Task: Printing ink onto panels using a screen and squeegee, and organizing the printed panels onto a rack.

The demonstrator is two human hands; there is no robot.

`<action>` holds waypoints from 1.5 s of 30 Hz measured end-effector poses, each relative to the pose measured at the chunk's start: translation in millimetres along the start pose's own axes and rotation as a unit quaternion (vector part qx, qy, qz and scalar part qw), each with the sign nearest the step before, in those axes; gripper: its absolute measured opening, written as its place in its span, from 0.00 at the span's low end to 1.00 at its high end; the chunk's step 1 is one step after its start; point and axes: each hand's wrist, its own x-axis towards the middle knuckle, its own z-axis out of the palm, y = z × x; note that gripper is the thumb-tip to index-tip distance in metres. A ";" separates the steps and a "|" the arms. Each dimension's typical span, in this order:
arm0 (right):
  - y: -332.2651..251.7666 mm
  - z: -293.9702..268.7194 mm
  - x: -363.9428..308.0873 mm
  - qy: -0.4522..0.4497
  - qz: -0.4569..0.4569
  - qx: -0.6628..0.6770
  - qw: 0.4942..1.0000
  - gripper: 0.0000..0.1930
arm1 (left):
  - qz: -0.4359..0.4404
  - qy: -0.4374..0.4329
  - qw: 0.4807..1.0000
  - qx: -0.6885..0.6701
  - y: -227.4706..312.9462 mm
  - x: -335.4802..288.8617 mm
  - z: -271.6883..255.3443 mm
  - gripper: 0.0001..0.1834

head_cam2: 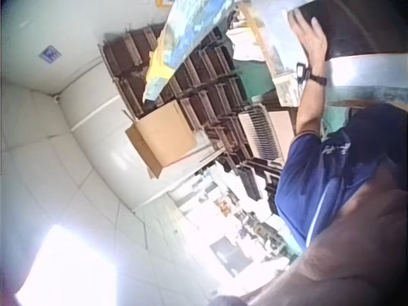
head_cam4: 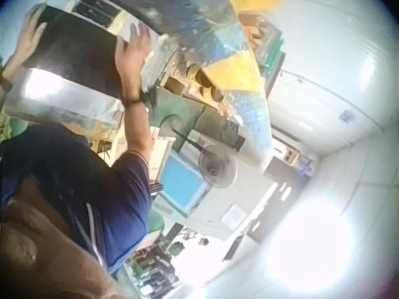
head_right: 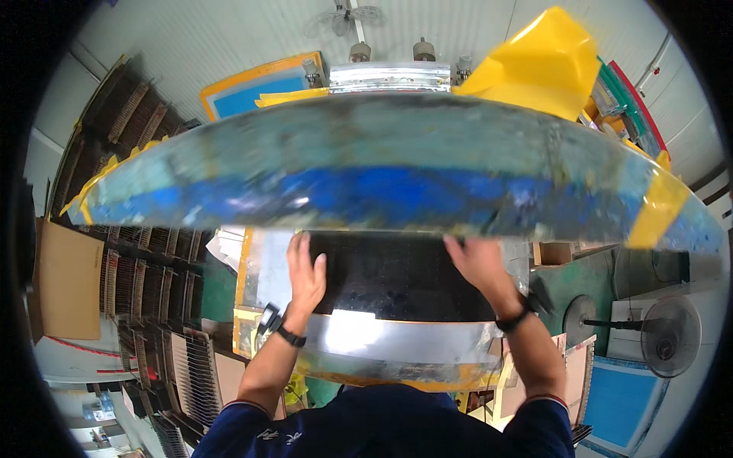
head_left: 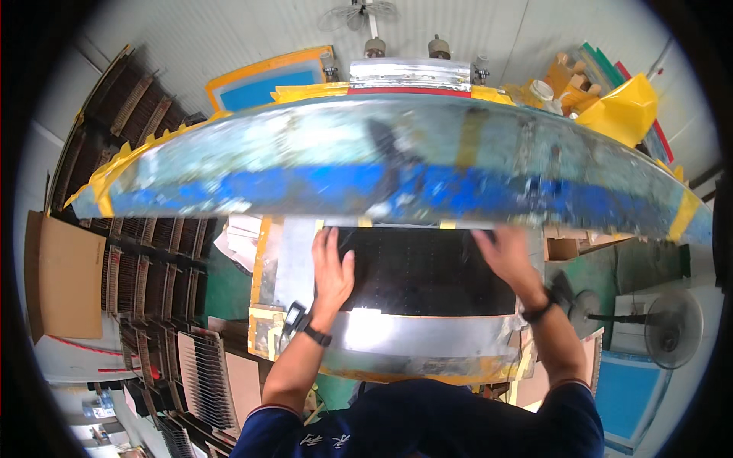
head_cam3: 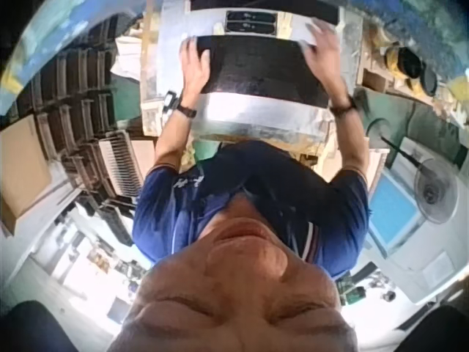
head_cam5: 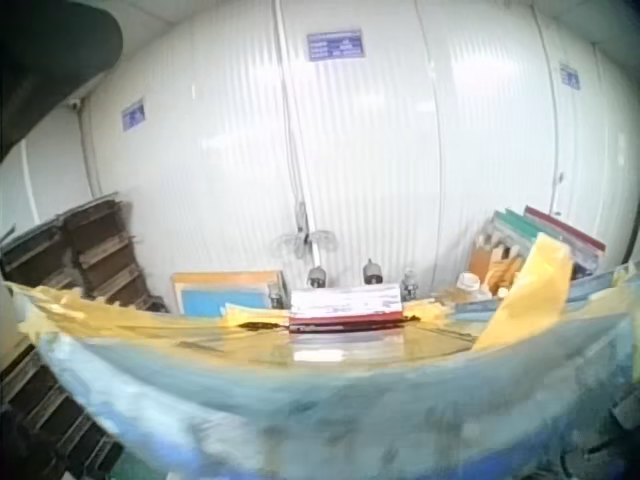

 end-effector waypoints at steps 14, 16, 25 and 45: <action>-163.0 -182.8 -92.9 0.188 -0.186 -0.278 0.923 0.18 | -0.009 0.044 0.912 -0.407 56.1 -73.8 -184.3 0.29; -153.0 -155.8 -114.0 0.080 -0.188 -0.214 0.955 0.11 | -0.103 0.010 0.860 -0.499 43.4 -108.1 -192.1 0.26; -3.8 -10.1 68.9 -0.102 -0.101 -0.143 0.979 0.26 | -0.570 -0.042 0.586 -0.575 9.0 -177.5 -117.6 0.11; 72.4 101.1 305.6 -0.161 -0.088 -0.218 0.959 0.16 | -0.604 -0.097 0.624 -0.486 -8.0 -188.8 -109.0 0.09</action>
